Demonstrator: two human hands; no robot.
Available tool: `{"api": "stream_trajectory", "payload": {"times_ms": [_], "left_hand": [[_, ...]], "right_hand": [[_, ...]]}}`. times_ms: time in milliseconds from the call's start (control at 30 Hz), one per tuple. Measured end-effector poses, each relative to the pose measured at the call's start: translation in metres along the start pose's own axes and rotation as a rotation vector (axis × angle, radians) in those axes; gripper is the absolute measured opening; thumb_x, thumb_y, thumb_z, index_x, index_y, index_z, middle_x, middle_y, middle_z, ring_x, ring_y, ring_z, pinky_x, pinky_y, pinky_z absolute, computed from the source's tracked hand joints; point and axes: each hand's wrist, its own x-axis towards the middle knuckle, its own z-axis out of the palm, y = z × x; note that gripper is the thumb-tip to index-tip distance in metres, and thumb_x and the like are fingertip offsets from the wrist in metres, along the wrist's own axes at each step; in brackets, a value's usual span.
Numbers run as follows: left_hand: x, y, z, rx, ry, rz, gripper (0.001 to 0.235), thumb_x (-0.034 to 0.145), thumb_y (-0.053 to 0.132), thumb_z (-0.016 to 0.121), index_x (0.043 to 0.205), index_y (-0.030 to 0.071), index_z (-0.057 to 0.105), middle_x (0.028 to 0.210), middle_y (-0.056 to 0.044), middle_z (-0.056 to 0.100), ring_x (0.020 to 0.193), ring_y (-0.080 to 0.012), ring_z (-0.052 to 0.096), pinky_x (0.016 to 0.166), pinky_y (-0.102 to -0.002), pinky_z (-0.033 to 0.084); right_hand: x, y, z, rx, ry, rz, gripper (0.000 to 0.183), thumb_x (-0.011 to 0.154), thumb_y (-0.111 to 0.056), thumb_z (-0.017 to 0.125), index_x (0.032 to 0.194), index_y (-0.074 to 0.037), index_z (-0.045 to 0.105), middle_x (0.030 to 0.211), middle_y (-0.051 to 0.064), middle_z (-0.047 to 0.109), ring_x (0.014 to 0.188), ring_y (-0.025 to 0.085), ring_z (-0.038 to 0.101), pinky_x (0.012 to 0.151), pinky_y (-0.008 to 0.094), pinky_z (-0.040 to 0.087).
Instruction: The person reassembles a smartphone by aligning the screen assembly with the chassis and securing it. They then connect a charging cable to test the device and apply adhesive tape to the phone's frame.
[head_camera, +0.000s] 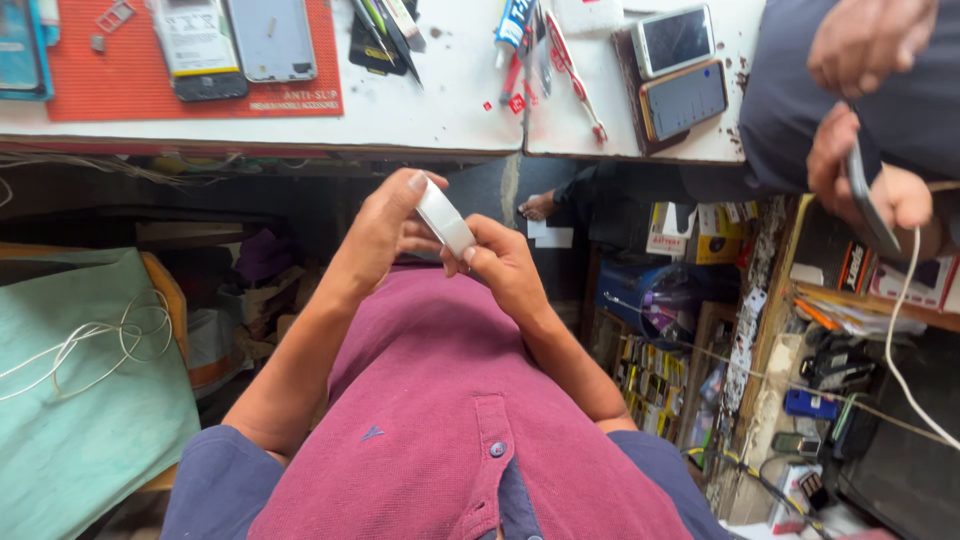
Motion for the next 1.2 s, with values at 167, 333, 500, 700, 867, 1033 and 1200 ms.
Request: {"api": "stream_trajectory", "payload": {"times_ms": [167,333,500,700,867,1033,1200], "left_hand": [[-0.014,0.011,0.0,0.327,-0.047,0.348,0.041,0.101,0.021,0.063,0.137,0.004,0.059,0.123,-0.006,0.058,0.111,-0.0145,0.061,0.095,-0.031,0.055],[-0.023,0.026,0.009,0.507,-0.06,0.43,0.041,0.09,0.013,0.073,0.13,0.006,0.065,0.13,-0.007,0.06,0.121,-0.0169,0.063,0.103,-0.034,0.057],[-0.032,0.029,0.023,0.937,0.017,0.674,0.043,0.084,0.017,0.084,0.123,0.006,0.07,0.133,-0.014,0.062,0.124,-0.0288,0.062,0.103,-0.039,0.051],[-0.028,0.032,0.021,0.802,-0.004,0.58,0.042,0.08,0.015,0.081,0.121,0.007,0.071,0.126,-0.01,0.067,0.118,-0.0239,0.068,0.102,-0.037,0.053],[-0.022,0.028,0.014,0.666,-0.039,0.406,0.041,0.082,0.017,0.079,0.121,0.009,0.071,0.123,-0.006,0.067,0.115,-0.018,0.067,0.097,-0.036,0.058],[-0.02,0.026,0.012,0.662,-0.007,0.306,0.04,0.084,0.023,0.078,0.121,0.012,0.072,0.12,-0.004,0.068,0.113,-0.0168,0.068,0.094,-0.036,0.058],[-0.02,0.024,0.012,0.646,0.015,0.281,0.039,0.083,0.026,0.08,0.119,0.012,0.073,0.118,-0.003,0.069,0.112,-0.0173,0.069,0.093,-0.038,0.058]], "right_hand": [[0.001,0.001,-0.003,0.062,0.005,0.016,0.019,0.095,-0.008,0.05,0.102,0.003,0.065,0.088,0.008,0.066,0.082,0.015,0.062,0.079,0.03,0.052],[0.001,0.002,-0.003,0.069,0.012,-0.009,0.025,0.099,-0.014,0.048,0.096,0.002,0.066,0.086,0.008,0.067,0.08,0.015,0.064,0.079,0.03,0.053],[0.003,0.006,-0.002,0.138,0.001,0.081,0.026,0.099,-0.015,0.048,0.1,0.005,0.066,0.087,0.009,0.066,0.082,0.015,0.061,0.08,0.029,0.049],[-0.006,-0.002,-0.002,0.15,-0.034,0.108,0.029,0.097,-0.012,0.043,0.107,0.004,0.065,0.089,0.008,0.064,0.082,0.014,0.059,0.082,0.03,0.05],[-0.01,-0.005,-0.001,0.264,-0.071,0.165,0.033,0.097,-0.011,0.039,0.116,0.004,0.062,0.096,0.01,0.064,0.087,0.015,0.06,0.084,0.03,0.049],[-0.011,-0.006,0.001,0.33,-0.093,0.181,0.035,0.1,-0.012,0.038,0.126,0.003,0.057,0.097,0.01,0.063,0.086,0.015,0.058,0.077,0.03,0.047],[-0.01,-0.006,0.003,0.362,-0.066,0.201,0.038,0.099,-0.01,0.037,0.128,0.004,0.057,0.096,0.009,0.063,0.087,0.015,0.057,0.078,0.029,0.046]]}}
